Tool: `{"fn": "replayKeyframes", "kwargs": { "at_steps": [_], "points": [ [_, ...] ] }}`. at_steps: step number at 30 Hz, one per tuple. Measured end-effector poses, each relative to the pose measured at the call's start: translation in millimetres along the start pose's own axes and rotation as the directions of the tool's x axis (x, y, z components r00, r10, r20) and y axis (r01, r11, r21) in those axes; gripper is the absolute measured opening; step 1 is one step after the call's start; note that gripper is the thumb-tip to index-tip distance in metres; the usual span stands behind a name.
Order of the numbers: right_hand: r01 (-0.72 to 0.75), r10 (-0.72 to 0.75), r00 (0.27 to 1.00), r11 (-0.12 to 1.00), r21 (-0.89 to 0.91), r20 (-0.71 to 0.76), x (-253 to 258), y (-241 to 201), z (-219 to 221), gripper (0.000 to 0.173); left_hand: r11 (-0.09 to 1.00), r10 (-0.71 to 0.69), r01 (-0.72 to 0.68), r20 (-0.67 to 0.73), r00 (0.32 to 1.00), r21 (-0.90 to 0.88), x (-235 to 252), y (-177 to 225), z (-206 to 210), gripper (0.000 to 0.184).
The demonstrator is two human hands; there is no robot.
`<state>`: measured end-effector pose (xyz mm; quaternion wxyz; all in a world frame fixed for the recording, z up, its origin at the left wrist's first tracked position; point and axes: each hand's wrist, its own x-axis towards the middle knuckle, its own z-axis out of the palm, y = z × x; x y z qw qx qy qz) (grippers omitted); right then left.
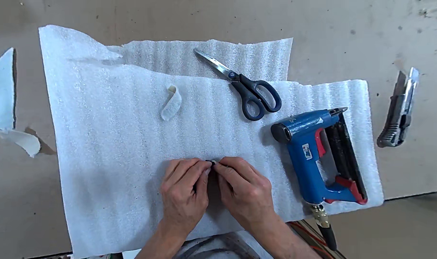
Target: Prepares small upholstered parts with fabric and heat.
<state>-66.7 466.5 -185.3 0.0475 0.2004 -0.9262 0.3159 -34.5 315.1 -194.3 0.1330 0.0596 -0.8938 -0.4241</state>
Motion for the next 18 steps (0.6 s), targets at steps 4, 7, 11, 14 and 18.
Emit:
{"fn": "replayKeyframes", "kwargs": {
  "at_steps": [4,7,11,14,18],
  "points": [
    [-0.054,0.052,0.998,0.996,0.065,0.031,8,4,-2,0.016,0.995,0.095,-0.095,0.011,0.995,-0.010,-4,-7,0,0.016],
    [-0.078,0.073,0.995,0.994,0.076,0.066,13,5,-4,0.015,0.990,0.132,-0.135,0.073,0.989,0.033,-5,-7,-4,0.019],
    [-0.085,0.078,0.992,0.994,0.069,0.102,17,7,-6,0.014,0.977,0.189,-0.201,0.148,0.971,0.070,-9,-8,-9,0.022],
    [-0.099,0.088,0.991,0.989,0.106,0.102,15,9,-5,0.013,0.975,0.201,-0.212,0.152,0.968,0.061,-11,-11,-10,0.019],
    [-0.124,0.112,0.989,0.984,0.126,0.098,15,12,-6,0.010,0.966,0.234,-0.247,0.151,0.960,0.072,-13,-12,-9,0.019]
  ]
}}
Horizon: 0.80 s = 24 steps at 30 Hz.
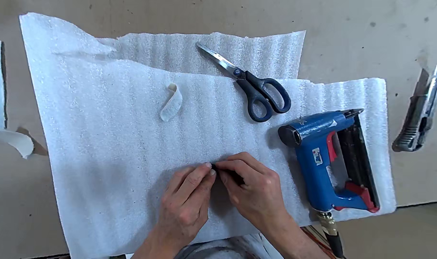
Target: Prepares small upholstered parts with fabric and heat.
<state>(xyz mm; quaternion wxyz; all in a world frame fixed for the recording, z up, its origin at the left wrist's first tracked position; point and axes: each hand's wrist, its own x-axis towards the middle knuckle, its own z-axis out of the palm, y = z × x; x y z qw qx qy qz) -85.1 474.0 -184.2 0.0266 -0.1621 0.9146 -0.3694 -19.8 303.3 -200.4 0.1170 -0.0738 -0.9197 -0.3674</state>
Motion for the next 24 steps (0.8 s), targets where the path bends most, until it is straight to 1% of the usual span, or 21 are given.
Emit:
{"fn": "replayKeyframes", "kwargs": {
  "at_steps": [6,10,13,15,16,17,18,19,20,21,22,23,24],
  "points": [
    [0.020,-0.020,1.000,1.000,0.010,0.022,1,1,-1,0.012,0.997,0.077,-0.077,0.002,0.997,-0.009,-3,-5,-1,0.020],
    [0.021,-0.021,0.999,1.000,0.011,0.033,2,0,-1,0.012,0.982,0.183,-0.185,0.060,0.981,0.032,-2,-12,-8,0.023],
    [0.023,-0.023,0.999,1.000,0.003,0.046,2,-1,-1,0.013,0.968,0.226,-0.234,0.098,0.969,0.087,0,-13,-11,0.022],
    [-0.002,0.003,0.997,1.000,-0.018,0.074,0,-7,-11,0.015,0.953,0.242,-0.257,0.110,0.964,0.161,1,-10,-11,0.020],
    [-0.023,0.025,0.998,0.999,-0.035,0.054,-3,-11,-23,0.017,0.946,0.248,-0.265,0.110,0.963,0.185,2,-9,-11,0.020],
    [-0.057,0.056,0.998,0.997,-0.060,-0.012,-8,-15,-40,0.020,0.942,0.253,-0.270,0.104,0.962,0.199,3,-9,-11,0.020],
    [-0.104,0.092,0.990,0.988,-0.118,-0.105,-15,-15,-59,0.023,0.939,0.258,-0.274,0.101,0.961,0.206,3,-10,-11,0.021],
    [-0.162,0.126,0.975,0.966,-0.203,-0.181,-22,-11,-77,0.030,0.938,0.262,-0.279,0.103,0.959,0.208,3,-10,-11,0.023],
    [-0.239,0.175,0.958,0.927,-0.290,-0.227,-30,-5,-93,0.041,0.935,0.268,-0.285,0.103,0.958,0.211,3,-10,-11,0.024],
    [-0.325,0.248,0.938,0.874,-0.362,-0.244,-37,3,-103,0.054,0.933,0.275,-0.291,0.103,0.956,0.213,3,-10,-11,0.024],
    [-0.407,0.339,0.912,0.815,-0.412,-0.230,-43,11,-110,0.068,0.931,0.280,-0.296,0.102,0.955,0.214,3,-10,-11,0.025],
    [-0.463,0.421,0.886,0.762,-0.453,-0.197,-47,18,-112,0.080,0.930,0.281,-0.297,0.102,0.954,0.217,3,-10,-11,0.026],
    [-0.490,0.471,0.865,0.725,-0.483,-0.171,-51,27,-111,0.088,0.929,0.282,-0.297,0.098,0.954,0.220,3,-10,-11,0.026]
  ]
}}
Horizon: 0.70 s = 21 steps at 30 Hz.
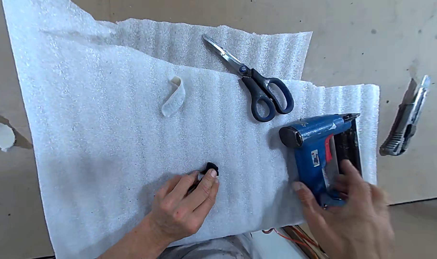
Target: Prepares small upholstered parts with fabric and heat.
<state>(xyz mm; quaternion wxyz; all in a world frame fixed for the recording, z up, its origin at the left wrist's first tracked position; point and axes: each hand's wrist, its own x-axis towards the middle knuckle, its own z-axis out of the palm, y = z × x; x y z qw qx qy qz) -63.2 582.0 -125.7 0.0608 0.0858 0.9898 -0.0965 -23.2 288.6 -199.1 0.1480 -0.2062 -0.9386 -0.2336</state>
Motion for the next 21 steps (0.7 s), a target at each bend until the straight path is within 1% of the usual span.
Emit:
{"fn": "replayKeyframes", "kwargs": {
  "at_steps": [2,5,7,8,9,10,11,13,14,15,17,19,21],
  "points": [
    [-0.016,0.018,0.998,0.999,-0.027,0.058,5,7,11,0.094,1.000,-0.003,0.003,-0.004,1.000,0.002,0,0,0,0.025],
    [-0.038,0.042,0.992,0.998,-0.042,0.117,20,3,8,0.094,1.000,-0.015,0.015,-0.010,1.000,0.007,0,2,1,0.025],
    [-0.086,0.091,0.983,0.996,-0.035,0.159,24,-5,-8,0.089,1.000,-0.017,0.017,-0.016,1.000,0.010,0,3,1,0.024],
    [-0.081,0.084,0.979,0.996,-0.019,0.186,21,-9,-21,0.082,1.000,-0.015,0.015,-0.018,1.000,0.011,1,3,1,0.024],
    [-0.035,0.033,0.977,0.999,0.008,0.209,17,-12,-36,0.069,1.000,-0.011,0.011,-0.021,1.000,0.014,1,3,1,0.023],
    [0.042,-0.055,0.971,0.997,0.060,0.232,12,-12,-49,0.052,1.000,-0.011,0.012,-0.025,1.000,0.015,1,3,1,0.023],
    [0.107,-0.142,0.955,0.984,0.146,0.259,8,-13,-60,0.043,1.000,-0.013,0.013,-0.029,1.000,0.015,1,2,2,0.022],
    [0.184,-0.293,0.889,0.932,0.311,0.352,-6,-21,-74,0.046,1.000,-0.012,0.012,-0.025,1.000,-0.005,-1,3,1,0.023],
    [0.224,-0.363,0.850,0.905,0.362,0.382,-9,-30,-75,0.044,1.000,-0.012,0.011,-0.035,0.999,-0.020,0,2,1,0.023],
    [0.246,-0.414,0.807,0.884,0.398,0.420,-8,-44,-76,0.041,0.999,-0.013,0.010,-0.056,0.998,-0.051,-1,2,2,0.022],
    [0.254,-0.459,0.744,0.867,0.430,0.486,-5,-69,-74,0.038,0.996,-0.018,0.009,-0.098,0.995,-0.087,-1,3,3,0.018],
    [0.253,-0.475,0.716,0.860,0.443,0.512,1,-68,-67,0.039,0.996,-0.012,0.003,-0.100,0.995,-0.085,-1,3,3,0.021],
    [0.271,-0.481,0.726,0.857,0.439,0.491,6,-61,-62,0.042,0.998,-0.003,-0.002,-0.076,0.997,-0.069,-1,3,2,0.023]
  ]
}}
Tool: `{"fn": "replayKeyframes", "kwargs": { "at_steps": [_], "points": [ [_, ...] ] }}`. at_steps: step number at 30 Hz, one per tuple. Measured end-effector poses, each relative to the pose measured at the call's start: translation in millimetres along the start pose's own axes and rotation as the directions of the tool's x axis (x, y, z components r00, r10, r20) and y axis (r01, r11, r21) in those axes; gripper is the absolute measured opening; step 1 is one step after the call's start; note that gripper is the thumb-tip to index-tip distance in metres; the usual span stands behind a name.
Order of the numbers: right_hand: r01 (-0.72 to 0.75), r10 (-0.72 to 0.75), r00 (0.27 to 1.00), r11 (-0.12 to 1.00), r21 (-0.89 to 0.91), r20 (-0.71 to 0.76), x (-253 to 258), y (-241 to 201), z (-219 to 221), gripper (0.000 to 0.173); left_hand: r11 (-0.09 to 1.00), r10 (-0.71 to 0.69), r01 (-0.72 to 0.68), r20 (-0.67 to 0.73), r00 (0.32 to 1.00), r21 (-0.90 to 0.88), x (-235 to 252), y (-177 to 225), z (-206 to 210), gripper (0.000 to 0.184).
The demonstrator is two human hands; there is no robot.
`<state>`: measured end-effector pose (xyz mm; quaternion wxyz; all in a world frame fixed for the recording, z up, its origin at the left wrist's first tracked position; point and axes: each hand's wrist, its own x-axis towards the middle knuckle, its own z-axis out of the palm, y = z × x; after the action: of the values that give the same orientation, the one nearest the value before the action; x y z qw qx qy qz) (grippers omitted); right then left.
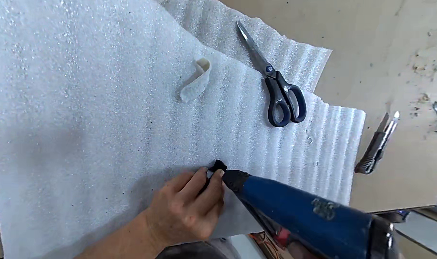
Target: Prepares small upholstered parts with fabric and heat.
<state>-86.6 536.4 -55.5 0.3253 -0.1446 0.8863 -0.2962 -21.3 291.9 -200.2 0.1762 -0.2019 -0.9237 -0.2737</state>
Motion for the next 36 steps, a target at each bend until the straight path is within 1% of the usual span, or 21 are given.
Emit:
{"fn": "replayKeyframes", "kwargs": {
  "at_steps": [1,3,6,14,18,20,25,29,32,34,36],
  "points": [
    [0.002,-0.002,1.000,1.000,-0.007,0.011,2,5,-3,0.042,1.000,0.006,-0.006,0.013,1.000,0.016,0,0,0,0.022],
    [0.012,-0.015,0.997,0.999,0.041,0.075,8,14,-11,0.036,0.999,0.014,-0.015,0.014,1.000,0.041,-1,1,0,0.021],
    [0.008,-0.024,0.988,0.995,0.103,0.152,19,15,-17,0.033,0.998,0.023,-0.023,0.001,1.000,0.054,-2,1,1,0.020],
    [-0.065,0.038,0.976,0.991,0.121,0.214,26,11,-25,0.035,0.998,0.041,-0.041,-0.007,0.999,0.043,-3,0,2,0.022],
    [-0.041,0.015,0.977,0.992,0.116,0.212,28,9,-25,0.035,0.997,0.046,-0.046,0.000,0.999,0.055,-4,0,1,0.022],
    [-0.022,0.005,0.979,0.996,0.082,0.203,27,4,-24,0.033,0.998,0.048,-0.049,0.002,0.999,0.047,-5,0,1,0.022],
    [-0.019,0.039,0.984,0.993,-0.113,0.173,21,-10,-19,0.035,0.999,0.043,-0.043,0.000,0.999,-0.005,-4,-1,1,0.022],
    [-0.016,0.037,0.988,0.989,-0.145,0.147,20,-23,-10,0.038,0.999,0.016,-0.016,-0.007,1.000,-0.037,-5,-1,0,0.022],
    [-0.013,0.030,0.995,0.983,-0.182,0.095,19,-34,0,0.039,0.999,0.027,-0.028,-0.005,1.000,-0.046,-5,-1,-2,0.023],
    [0.012,0.007,0.996,0.980,-0.199,0.092,16,-35,3,0.040,0.998,0.044,-0.044,0.000,0.999,-0.039,-6,-2,-2,0.024],
    [0.022,0.004,0.993,0.976,-0.219,0.120,13,-33,4,0.039,0.998,0.052,-0.052,0.015,0.999,-0.029,-7,-1,-2,0.024]
  ]
}}
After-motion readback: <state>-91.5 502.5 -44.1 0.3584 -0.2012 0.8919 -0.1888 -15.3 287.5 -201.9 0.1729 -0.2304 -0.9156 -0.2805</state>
